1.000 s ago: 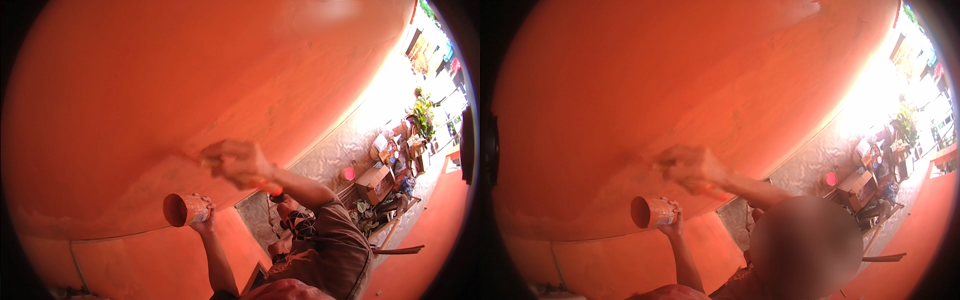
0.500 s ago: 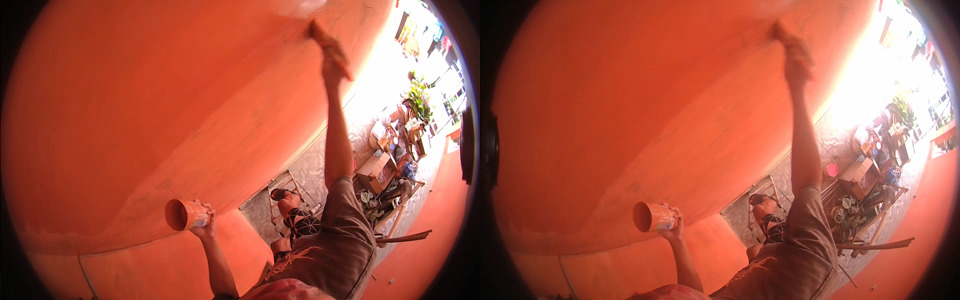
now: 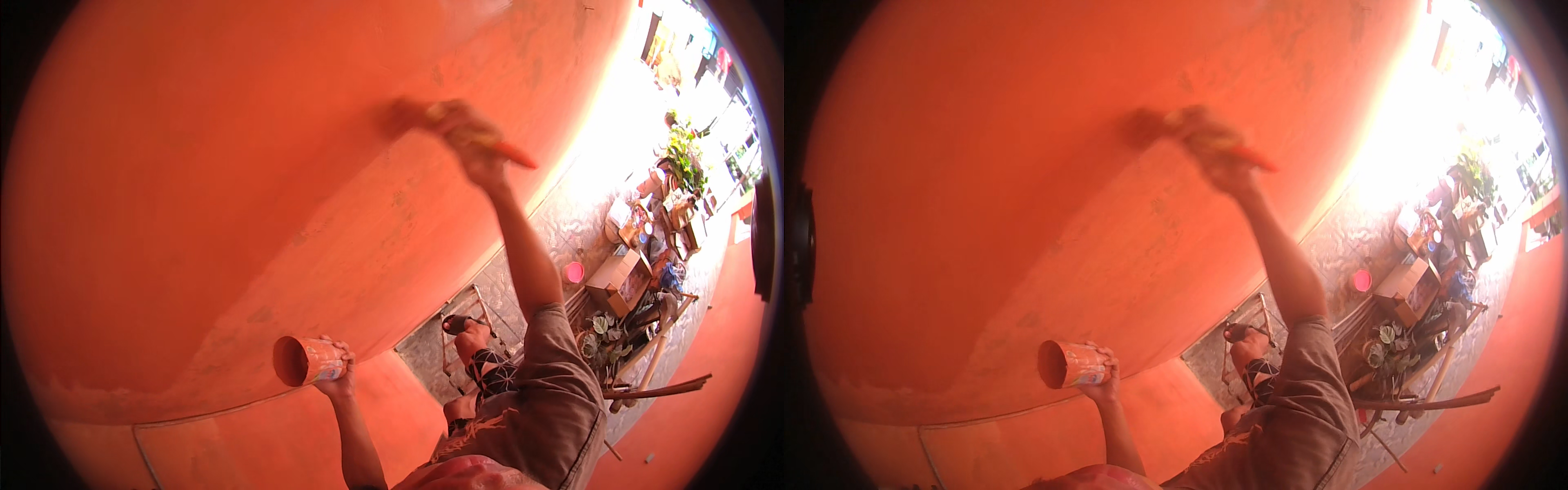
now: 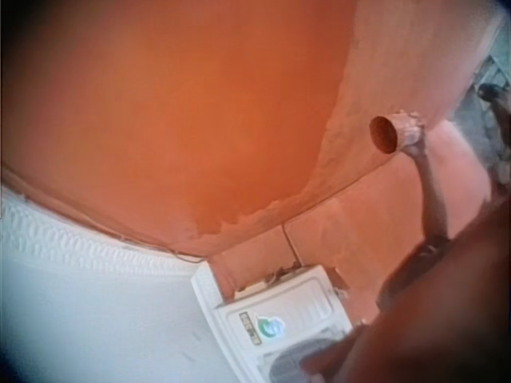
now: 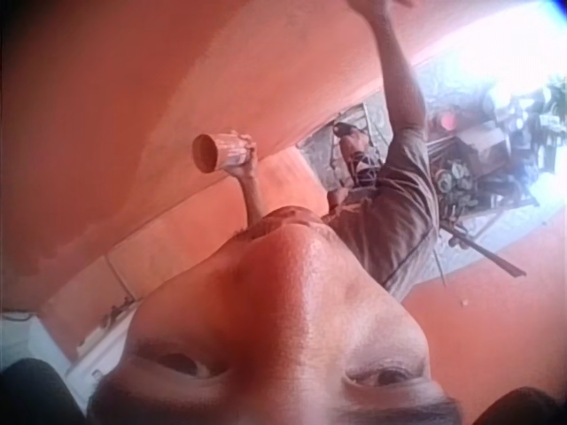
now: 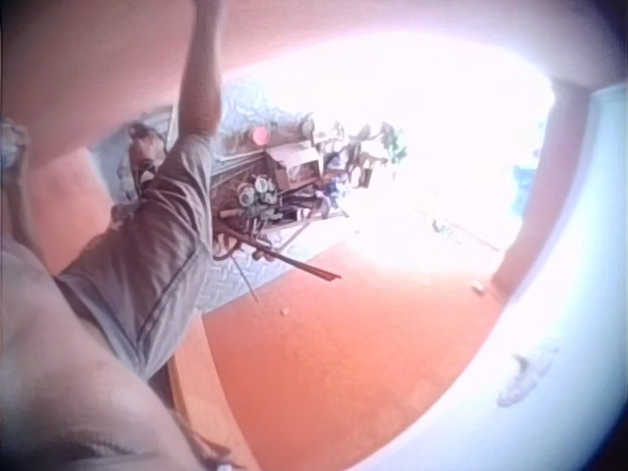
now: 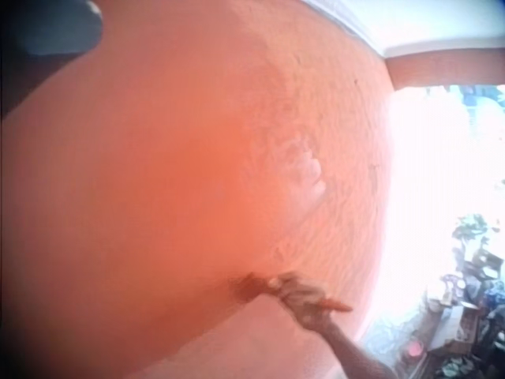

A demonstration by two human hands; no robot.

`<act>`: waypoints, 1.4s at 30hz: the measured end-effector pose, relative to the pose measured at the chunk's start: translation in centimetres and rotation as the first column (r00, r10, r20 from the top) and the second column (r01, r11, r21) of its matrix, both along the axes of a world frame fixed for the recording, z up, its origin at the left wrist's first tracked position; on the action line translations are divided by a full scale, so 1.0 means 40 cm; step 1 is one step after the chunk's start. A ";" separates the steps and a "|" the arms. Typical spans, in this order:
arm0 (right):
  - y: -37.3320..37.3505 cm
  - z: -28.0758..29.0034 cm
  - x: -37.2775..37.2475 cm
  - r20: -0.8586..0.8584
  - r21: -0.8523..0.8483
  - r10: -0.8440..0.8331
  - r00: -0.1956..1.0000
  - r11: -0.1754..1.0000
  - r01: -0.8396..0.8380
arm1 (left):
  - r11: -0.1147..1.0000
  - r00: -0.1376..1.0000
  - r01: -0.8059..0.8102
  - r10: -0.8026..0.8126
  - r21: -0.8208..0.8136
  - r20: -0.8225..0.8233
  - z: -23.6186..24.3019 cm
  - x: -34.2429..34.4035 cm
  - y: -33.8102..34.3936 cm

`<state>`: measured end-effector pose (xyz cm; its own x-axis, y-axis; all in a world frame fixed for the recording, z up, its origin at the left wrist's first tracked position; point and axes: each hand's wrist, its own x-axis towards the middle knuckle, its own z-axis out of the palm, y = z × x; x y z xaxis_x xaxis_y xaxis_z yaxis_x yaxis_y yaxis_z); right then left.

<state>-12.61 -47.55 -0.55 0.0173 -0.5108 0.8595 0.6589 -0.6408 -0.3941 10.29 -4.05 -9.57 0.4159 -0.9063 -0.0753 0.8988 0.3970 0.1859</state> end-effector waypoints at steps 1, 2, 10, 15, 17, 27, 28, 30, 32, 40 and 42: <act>-0.073 -0.008 -0.063 -0.120 0.028 -0.249 0.961 0.967 0.254 | 1.000 1.000 -0.001 0.001 0.005 -0.030 0.005 -0.001 0.001; -0.093 0.037 -0.112 -0.154 0.081 -0.368 0.917 0.920 0.383 | 1.000 0.999 -0.019 0.020 0.008 -0.041 0.006 -0.003 0.010; -0.241 -0.007 -0.143 -0.177 0.034 -0.810 0.560 0.563 0.826 | 0.999 0.997 -0.049 0.050 0.022 -0.059 -0.042 0.023 -0.003; 0.193 0.033 0.063 -0.379 -0.148 -0.395 0.837 0.919 0.366 | 0.988 0.989 -0.137 0.140 0.068 -0.053 -0.078 0.037 0.056; 0.303 0.035 0.093 -0.360 0.075 -0.007 0.933 0.997 0.036 | 0.977 0.979 -0.189 0.196 0.101 -0.064 -0.048 0.026 0.045; 0.367 0.020 0.217 -0.261 0.426 0.690 0.675 0.710 -0.561 | 0.918 0.913 -0.395 0.397 0.039 -0.093 -0.071 -0.114 0.127; 0.360 0.028 0.232 -0.240 0.422 0.743 0.625 0.660 -0.622 | 0.905 0.902 -0.424 0.426 0.038 -0.072 -0.090 -0.127 0.133; 0.349 0.035 0.265 -0.192 0.410 0.827 0.529 0.557 -0.722 | 0.872 0.870 -0.484 0.488 0.069 -0.065 -0.083 -0.151 0.133; 0.337 0.026 0.290 -0.152 0.375 0.848 0.508 0.525 -0.764 | 0.846 0.843 -0.527 0.533 0.083 -0.078 -0.096 -0.158 0.134; 0.209 0.011 0.245 0.038 0.306 0.768 0.639 0.600 -0.739 | 0.765 0.762 -0.640 0.644 0.074 -0.071 -0.168 -0.175 0.153; 0.192 -0.012 0.209 0.043 0.304 0.730 0.682 0.641 -0.705 | 0.751 0.751 -0.653 0.659 0.099 -0.049 -0.178 -0.172 0.151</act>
<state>-4.23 -39.89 -1.02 0.5387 -0.5187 0.6639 0.8248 0.1638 -0.5412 3.42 2.00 -16.70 0.8961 -0.4035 -0.1849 0.4345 0.8825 0.1799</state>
